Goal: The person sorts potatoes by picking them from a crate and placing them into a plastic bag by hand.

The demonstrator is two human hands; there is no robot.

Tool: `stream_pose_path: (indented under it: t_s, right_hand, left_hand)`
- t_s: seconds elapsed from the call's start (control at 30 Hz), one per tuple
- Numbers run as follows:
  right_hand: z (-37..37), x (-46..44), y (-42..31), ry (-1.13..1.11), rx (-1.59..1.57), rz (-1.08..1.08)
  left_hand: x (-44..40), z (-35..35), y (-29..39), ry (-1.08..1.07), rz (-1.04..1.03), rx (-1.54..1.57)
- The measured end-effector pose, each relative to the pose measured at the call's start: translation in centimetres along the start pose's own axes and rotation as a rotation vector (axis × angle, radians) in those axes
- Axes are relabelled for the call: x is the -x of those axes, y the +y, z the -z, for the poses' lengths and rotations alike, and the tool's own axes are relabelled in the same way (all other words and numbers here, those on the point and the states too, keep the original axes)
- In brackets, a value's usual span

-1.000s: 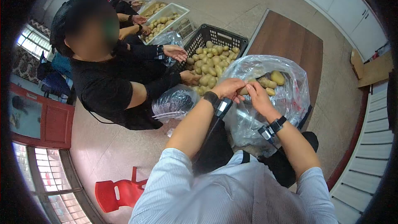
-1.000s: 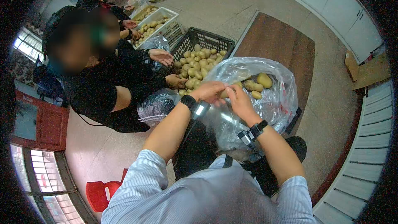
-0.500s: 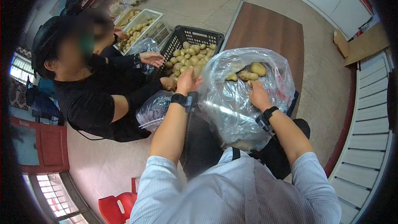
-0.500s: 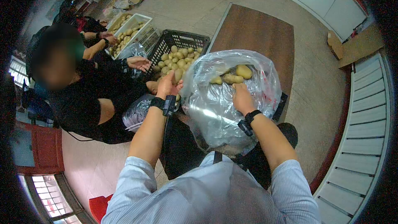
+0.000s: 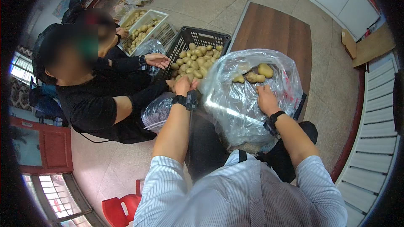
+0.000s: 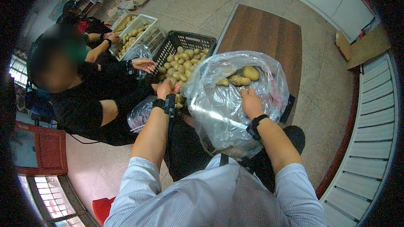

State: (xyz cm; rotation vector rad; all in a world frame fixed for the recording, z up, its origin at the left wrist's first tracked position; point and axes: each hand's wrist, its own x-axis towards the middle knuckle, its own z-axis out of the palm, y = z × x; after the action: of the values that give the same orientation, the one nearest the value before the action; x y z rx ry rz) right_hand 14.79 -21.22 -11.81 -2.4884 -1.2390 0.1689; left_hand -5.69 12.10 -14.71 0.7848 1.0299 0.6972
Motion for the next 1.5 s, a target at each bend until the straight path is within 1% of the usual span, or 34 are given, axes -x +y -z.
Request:
stream_pose_path:
  t_s: [0.03, 0.1, 0.17, 0.23, 0.3, 0.33, 0.4, 0.43, 0.5, 0.53, 0.57, 0.63, 0.7, 0.83, 1.0, 1.1, 1.17, 1.23, 1.27, 1.37, 1.43, 1.5]
  right_hand:
    - [0.0, 0.1, -0.1, 0.001, 0.001, 0.003]
    - [0.3, 0.5, -0.3, -0.038, 0.001, -0.042]
    - [-0.1, 0.7, -0.2, -0.006, 0.016, -0.015]
    - [-0.4, 1.0, 0.0, 0.026, 0.032, 0.012]
    - [-0.1, 1.3, -0.2, -0.040, 0.085, -0.013]
    - [0.1, 1.4, -0.4, -0.038, 0.086, -0.013]
    - [0.2, 1.7, -0.3, -0.090, 0.056, -0.069]
    - [0.2, 1.8, -0.3, -0.089, 0.057, -0.069]
    - [0.4, 2.0, -0.5, -0.063, 0.050, -0.050]
    - [0.5, 2.1, -0.4, -0.062, 0.050, -0.051]
    - [0.5, 2.1, -0.4, -0.064, 0.054, -0.050]
    - [0.4, 2.3, -0.3, -0.065, 0.059, -0.049]
    - [0.5, 2.4, -0.3, -0.067, 0.055, -0.053]
    - [0.9, 2.9, -0.4, -0.078, 0.057, -0.065]
    - [0.0, 3.3, 0.0, -0.050, 0.101, -0.017]
    - [-0.1, 3.3, -0.2, -0.099, 0.160, -0.030]
    - [-0.2, 3.4, -0.5, -0.114, 0.162, -0.013]
    - [-0.3, 3.5, -0.8, -0.128, 0.164, 0.007]
    - [-0.7, 3.5, -1.0, -0.142, 0.133, -0.005]
    - [-1.3, 3.8, -1.3, -0.161, 0.055, -0.012]
    - [-1.5, 3.8, -1.6, -0.167, 0.012, -0.012]
    - [-1.9, 3.7, -1.6, -0.150, -0.187, 0.029]
  left_hand:
    - [-0.4, 0.4, -0.4, 0.008, -0.035, -0.011]
    - [-0.6, 1.3, -0.7, 0.020, -0.348, -0.419]
    - [-0.4, 2.1, -0.8, 0.033, -0.658, -0.829]
    - [-0.1, 2.8, -0.6, 0.039, -0.814, -1.034]
    - [0.3, 3.4, 0.0, 0.059, -1.038, -1.639]
    - [-0.1, 3.4, 0.0, 0.060, -1.040, -1.638]
    - [-1.3, 3.5, -0.5, 0.007, -0.878, -1.658]
    - [-1.6, 4.0, -0.9, 0.007, -0.879, -1.657]
    - [2.5, 2.3, 1.7, -0.020, -0.912, -1.500]
    - [3.0, 2.0, 2.3, -0.021, -0.914, -1.500]
    - [2.9, 2.1, 2.6, -0.037, -0.839, -1.601]
    - [2.7, 2.0, 3.0, -0.052, -0.762, -1.699]
    - [1.2, 2.4, 2.0, 0.056, -0.689, -1.829]
    - [0.2, 2.4, 1.5, 0.011, -0.742, -1.830]
    - [1.5, -0.8, 1.6, 0.048, -0.023, -0.090]
    - [5.6, -3.8, 3.5, 0.030, -0.035, -0.109]
    - [6.6, -4.9, 3.7, -0.010, -0.042, -0.142]
    - [7.6, -5.8, 3.9, -0.157, 0.023, -0.178]
    - [7.9, -6.2, 3.8, -0.153, 0.021, -0.177]
    - [8.7, -7.3, 3.6, -0.330, 0.119, -0.337]
    - [9.2, -7.9, 3.2, -0.347, 0.127, -0.359]
    - [10.0, -8.5, 3.4, -0.428, 0.179, -0.443]
